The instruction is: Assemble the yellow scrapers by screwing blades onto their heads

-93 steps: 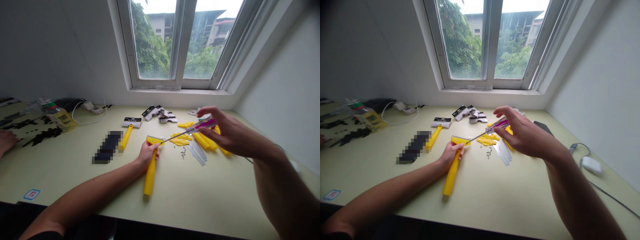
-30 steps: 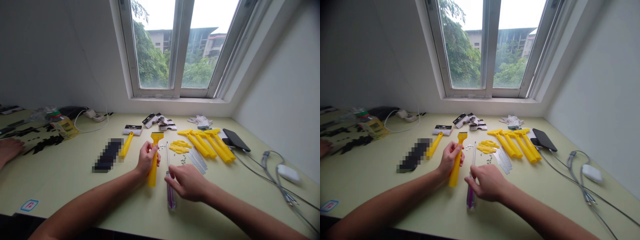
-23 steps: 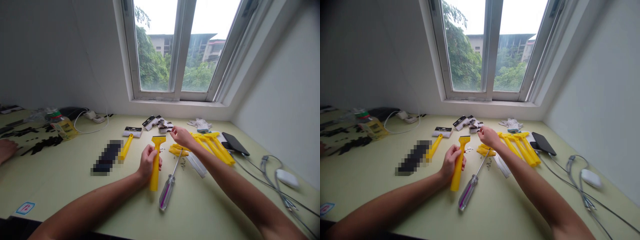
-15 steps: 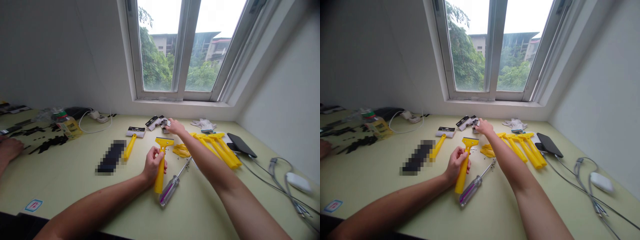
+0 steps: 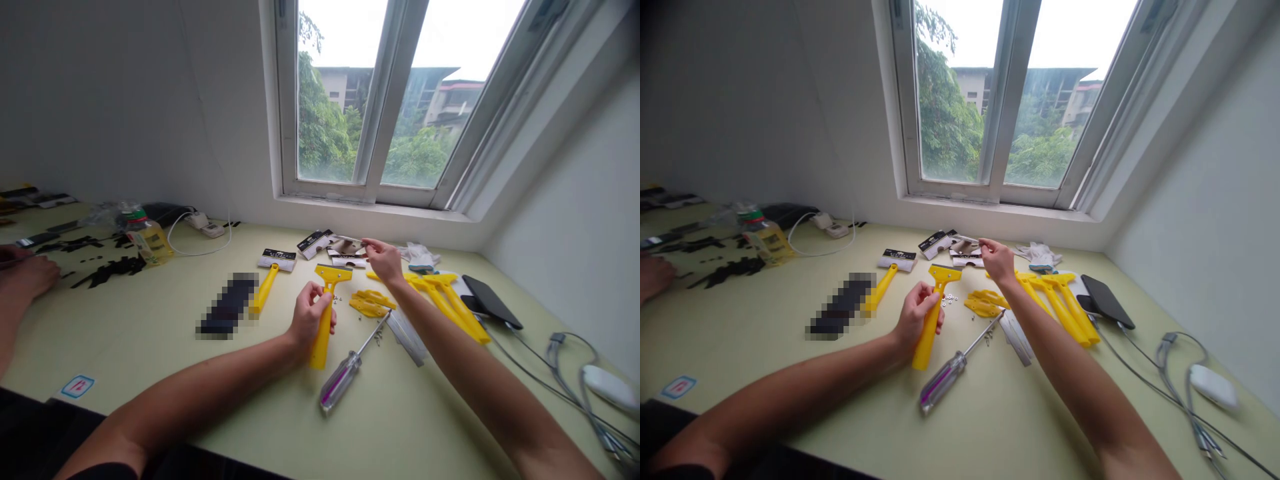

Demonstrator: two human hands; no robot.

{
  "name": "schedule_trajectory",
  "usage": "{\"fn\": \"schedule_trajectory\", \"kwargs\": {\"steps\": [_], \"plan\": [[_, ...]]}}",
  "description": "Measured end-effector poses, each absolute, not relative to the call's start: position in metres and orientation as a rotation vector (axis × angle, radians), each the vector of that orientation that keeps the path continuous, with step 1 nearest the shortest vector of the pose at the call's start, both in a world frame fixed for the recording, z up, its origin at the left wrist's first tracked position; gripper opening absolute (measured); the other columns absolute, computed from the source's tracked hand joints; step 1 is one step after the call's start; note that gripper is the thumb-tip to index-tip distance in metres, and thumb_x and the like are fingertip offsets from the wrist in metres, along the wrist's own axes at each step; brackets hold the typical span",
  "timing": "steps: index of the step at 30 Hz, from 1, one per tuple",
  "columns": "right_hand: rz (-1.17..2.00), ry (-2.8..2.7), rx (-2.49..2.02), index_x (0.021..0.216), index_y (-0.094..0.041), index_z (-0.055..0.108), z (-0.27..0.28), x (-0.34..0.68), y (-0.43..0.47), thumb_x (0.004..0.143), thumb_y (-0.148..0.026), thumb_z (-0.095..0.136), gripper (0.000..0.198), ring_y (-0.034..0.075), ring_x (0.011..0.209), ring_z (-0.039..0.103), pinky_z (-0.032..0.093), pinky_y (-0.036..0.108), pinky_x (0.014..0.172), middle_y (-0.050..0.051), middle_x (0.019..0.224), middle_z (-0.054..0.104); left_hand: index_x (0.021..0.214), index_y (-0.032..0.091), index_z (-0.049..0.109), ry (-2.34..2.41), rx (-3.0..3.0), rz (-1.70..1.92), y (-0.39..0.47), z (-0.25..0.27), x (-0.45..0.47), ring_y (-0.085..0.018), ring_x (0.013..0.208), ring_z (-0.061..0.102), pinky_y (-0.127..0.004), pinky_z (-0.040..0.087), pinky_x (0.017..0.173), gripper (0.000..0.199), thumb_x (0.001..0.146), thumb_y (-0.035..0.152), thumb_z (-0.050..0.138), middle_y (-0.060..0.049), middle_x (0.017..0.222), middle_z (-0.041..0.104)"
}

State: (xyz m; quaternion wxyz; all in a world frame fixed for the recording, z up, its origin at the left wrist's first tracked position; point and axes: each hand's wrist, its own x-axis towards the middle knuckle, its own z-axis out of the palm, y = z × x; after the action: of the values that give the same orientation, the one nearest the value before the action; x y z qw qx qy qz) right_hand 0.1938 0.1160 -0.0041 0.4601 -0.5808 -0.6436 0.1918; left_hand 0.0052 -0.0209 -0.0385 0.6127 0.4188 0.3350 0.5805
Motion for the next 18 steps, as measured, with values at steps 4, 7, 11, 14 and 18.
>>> {"fn": "schedule_trajectory", "kwargs": {"steps": [4, 7, 11, 14, 18], "plan": [[0.67, -1.459, -1.23, 0.106, -0.012, 0.066, -0.008, 0.201, 0.077, 0.08, -0.035, 0.05, 0.038, 0.02, 0.08, 0.071, 0.059, 0.035, 0.074, 0.01, 0.094, 0.073, 0.081, 0.022, 0.036, 0.701, 0.984, 1.366, -0.014, -0.027, 0.014, -0.01, 0.045, 0.055, -0.021, 0.041, 0.034, 0.033, 0.078, 0.039, 0.064, 0.004, 0.075, 0.056], [0.862, -1.272, -1.087, 0.096, -0.015, 0.067, -0.005, 0.2, 0.055, 0.075, -0.034, 0.059, 0.03, 0.02, 0.079, 0.07, 0.059, 0.037, 0.074, 0.008, 0.088, 0.072, 0.081, 0.022, 0.035, 0.696, 1.011, 1.338, -0.014, -0.027, 0.023, -0.01, 0.044, 0.054, -0.02, 0.041, 0.034, 0.033, 0.079, 0.039, 0.064, 0.006, 0.068, 0.053], [1.069, -1.136, -0.962, 0.084, -0.018, 0.065, -0.003, 0.2, 0.044, 0.069, -0.029, 0.066, 0.018, 0.02, 0.082, 0.068, 0.059, 0.036, 0.072, 0.006, 0.094, 0.071, 0.081, 0.023, 0.035, 0.716, 1.066, 1.292, -0.019, -0.031, 0.027, -0.012, 0.042, 0.053, -0.021, 0.041, 0.034, 0.032, 0.081, 0.04, 0.062, 0.008, 0.057, 0.048], [1.119, -1.177, -0.914, 0.082, -0.019, 0.062, -0.005, 0.201, 0.042, 0.07, -0.029, 0.067, 0.016, 0.018, 0.085, 0.067, 0.057, 0.033, 0.072, 0.005, 0.099, 0.07, 0.081, 0.023, 0.035, 0.728, 1.096, 1.301, -0.02, -0.032, 0.025, -0.012, 0.042, 0.053, -0.021, 0.041, 0.034, 0.032, 0.081, 0.04, 0.062, 0.008, 0.057, 0.047], [1.117, -1.201, -0.914, 0.084, -0.02, 0.058, -0.005, 0.203, 0.044, 0.071, -0.035, 0.07, 0.024, 0.016, 0.083, 0.065, 0.055, 0.028, 0.068, 0.004, 0.097, 0.068, 0.083, 0.023, 0.035, 0.735, 1.114, 1.31, -0.019, -0.031, 0.023, -0.011, 0.043, 0.053, -0.021, 0.041, 0.034, 0.032, 0.081, 0.04, 0.062, 0.006, 0.066, 0.051]]}}
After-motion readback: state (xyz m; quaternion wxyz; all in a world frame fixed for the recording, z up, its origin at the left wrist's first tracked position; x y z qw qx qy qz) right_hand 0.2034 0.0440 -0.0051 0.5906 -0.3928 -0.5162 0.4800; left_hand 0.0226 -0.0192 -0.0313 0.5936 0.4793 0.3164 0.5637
